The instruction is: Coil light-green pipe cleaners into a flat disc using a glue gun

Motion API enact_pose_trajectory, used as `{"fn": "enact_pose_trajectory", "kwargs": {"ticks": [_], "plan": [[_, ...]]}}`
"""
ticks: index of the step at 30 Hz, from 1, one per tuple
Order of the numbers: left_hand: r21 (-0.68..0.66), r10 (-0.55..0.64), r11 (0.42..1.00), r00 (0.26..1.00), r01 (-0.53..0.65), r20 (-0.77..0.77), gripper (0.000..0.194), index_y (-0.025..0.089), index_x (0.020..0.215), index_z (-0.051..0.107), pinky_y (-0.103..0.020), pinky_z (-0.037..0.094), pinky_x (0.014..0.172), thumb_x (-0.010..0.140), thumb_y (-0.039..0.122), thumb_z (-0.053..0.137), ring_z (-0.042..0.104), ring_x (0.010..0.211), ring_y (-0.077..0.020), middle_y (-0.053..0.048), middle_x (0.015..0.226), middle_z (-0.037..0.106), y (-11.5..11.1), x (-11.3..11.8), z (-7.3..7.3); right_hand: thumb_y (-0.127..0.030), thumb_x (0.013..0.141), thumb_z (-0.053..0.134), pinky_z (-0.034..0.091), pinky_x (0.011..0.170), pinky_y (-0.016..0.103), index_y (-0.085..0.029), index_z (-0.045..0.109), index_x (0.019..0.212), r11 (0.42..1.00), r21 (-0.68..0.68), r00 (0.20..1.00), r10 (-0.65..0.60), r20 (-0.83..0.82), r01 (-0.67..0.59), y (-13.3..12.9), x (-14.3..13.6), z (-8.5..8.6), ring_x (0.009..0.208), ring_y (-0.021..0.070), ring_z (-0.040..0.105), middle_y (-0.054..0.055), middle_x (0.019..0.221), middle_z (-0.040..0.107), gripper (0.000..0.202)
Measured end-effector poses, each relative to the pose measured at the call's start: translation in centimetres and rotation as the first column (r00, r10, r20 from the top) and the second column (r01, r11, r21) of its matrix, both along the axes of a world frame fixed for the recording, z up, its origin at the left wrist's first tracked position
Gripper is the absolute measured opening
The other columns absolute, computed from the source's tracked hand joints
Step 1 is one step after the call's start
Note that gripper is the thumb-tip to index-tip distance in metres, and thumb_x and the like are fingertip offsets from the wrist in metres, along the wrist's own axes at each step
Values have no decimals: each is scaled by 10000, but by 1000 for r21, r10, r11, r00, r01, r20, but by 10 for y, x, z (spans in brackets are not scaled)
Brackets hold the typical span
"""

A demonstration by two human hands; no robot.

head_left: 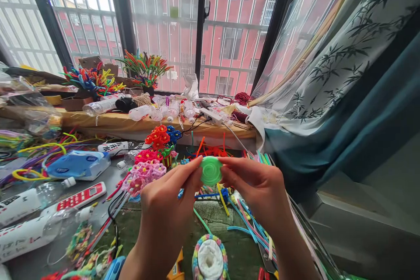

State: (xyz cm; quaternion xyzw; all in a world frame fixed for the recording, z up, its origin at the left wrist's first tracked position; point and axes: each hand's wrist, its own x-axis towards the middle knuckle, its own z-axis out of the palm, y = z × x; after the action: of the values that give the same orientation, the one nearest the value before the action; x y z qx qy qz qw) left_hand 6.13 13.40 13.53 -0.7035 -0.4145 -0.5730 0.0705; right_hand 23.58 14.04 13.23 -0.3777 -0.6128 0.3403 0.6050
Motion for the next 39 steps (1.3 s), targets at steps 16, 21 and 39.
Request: {"fn": "enact_pose_trajectory", "kwargs": {"ticks": [16, 21, 39], "plan": [[40, -132, 990, 991, 132, 2, 197, 202, 1066, 767, -139, 551, 662, 951, 149, 617, 714, 614, -88, 17, 830, 794, 29, 3, -13, -189, 886, 759, 569, 582, 208, -214, 792, 1151, 944, 303, 923, -227, 310, 131, 11, -3, -3, 600, 132, 642, 0, 752, 702, 269], [50, -147, 987, 983, 153, -108, 217, 112, 1070, 762, -135, 530, 629, 962, 106, 574, 699, 601, -82, -16, 789, 776, 31, -2, -5, -199, 892, 746, 577, 592, 222, -217, 796, 1126, 945, 295, 925, -233, 299, 143, 13, -5, -3, 589, 139, 651, 10, 771, 735, 241], [33, -113, 993, 986, 117, -121, 343, 196, 1257, 667, -134, 554, 693, 922, 122, 672, 732, 640, -79, 51, 797, 781, 22, -11, -4, -210, 842, 784, 600, 554, 234, -275, 826, 1009, 996, 86, 997, -28, 72, 21, 10, -7, -3, 543, 143, 693, -14, 715, 761, 184]]}}
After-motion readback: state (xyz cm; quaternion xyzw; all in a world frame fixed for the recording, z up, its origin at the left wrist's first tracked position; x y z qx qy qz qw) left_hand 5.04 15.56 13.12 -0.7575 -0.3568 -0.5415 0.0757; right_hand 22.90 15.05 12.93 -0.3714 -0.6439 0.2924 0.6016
